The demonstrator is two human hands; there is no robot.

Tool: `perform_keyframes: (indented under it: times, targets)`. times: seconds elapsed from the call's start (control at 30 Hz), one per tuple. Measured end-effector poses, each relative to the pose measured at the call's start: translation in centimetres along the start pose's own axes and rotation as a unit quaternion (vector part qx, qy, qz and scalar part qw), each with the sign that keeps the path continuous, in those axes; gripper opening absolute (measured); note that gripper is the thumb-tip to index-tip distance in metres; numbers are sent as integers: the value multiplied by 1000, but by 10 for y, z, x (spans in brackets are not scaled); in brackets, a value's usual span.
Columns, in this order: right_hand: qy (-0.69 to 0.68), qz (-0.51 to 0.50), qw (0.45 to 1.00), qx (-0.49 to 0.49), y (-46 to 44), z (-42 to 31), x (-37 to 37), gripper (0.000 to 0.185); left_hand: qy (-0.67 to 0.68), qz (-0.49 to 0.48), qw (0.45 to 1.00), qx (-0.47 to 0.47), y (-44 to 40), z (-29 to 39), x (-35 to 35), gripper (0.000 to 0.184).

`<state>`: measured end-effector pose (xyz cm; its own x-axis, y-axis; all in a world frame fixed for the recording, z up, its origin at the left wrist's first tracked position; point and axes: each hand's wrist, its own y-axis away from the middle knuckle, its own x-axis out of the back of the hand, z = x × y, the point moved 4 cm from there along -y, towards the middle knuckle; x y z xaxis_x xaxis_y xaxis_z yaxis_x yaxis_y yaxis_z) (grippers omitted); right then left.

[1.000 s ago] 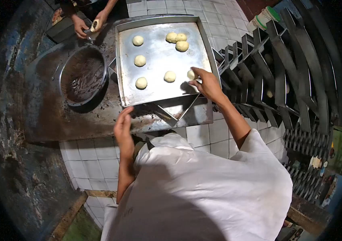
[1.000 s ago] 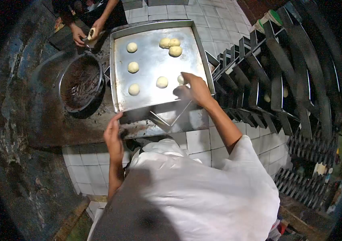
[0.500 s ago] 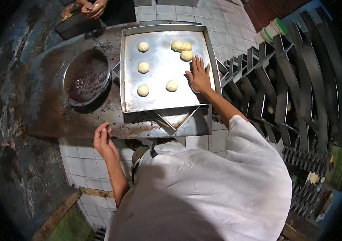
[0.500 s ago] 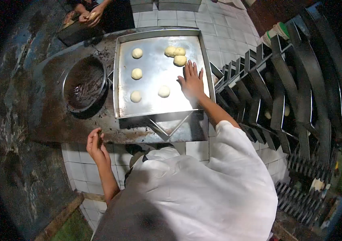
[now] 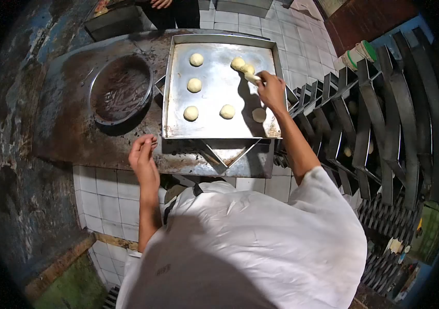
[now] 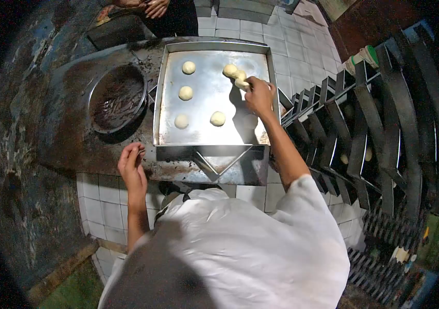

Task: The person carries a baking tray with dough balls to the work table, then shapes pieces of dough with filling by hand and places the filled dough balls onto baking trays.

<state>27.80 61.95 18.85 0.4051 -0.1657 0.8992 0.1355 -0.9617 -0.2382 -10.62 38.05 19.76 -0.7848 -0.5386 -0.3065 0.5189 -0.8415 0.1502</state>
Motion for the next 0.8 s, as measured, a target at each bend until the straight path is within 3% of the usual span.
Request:
perform_keyframes:
  times: [0.1,0.17,0.27,0.3,0.37,0.5,0.53,0.57,0.63,0.7,0.77,0.8]
  targets:
    - [-256,-5,961,-106,30,-26,51,22,-40,-89,995,15,-7,1,-52,17]
    - [-325,-35,940,-102,42,-29,58,21,-139,-183,971,-64,-10,7,-98,20]
    - [-501,-52,853,-139,58,-58,79,23,-135,-311,938,-65,-17,-2,-158,26]
    - [-500,-51,853,-144,65,-73,94,23,-137,-345,925,-80,-19,-4,-173,29]
    - [-635,-107,749,-157,74,-101,107,26,-127,-368,916,-93,-15,0,-193,36]
    - [-707,-150,675,-147,87,-132,78,40,3,-366,930,32,-16,0,-179,38]
    - [-688,-114,693,-181,90,-144,66,47,24,-336,941,37,-16,-2,-171,34]
    - [-675,-79,698,-223,93,-152,47,40,23,-335,941,41,-17,-7,-162,34]
    - [-498,49,852,-155,100,-182,17,29,56,-274,953,120,-20,-18,-132,29]
    - [-371,119,912,-131,112,-221,3,27,160,-217,934,235,-20,-27,-96,28]
    - [-438,-6,886,-151,129,-232,-46,30,234,-199,903,298,-25,-30,-55,31]
    - [-560,-100,797,-204,145,-236,-76,34,238,-197,903,299,-27,-28,-32,31]
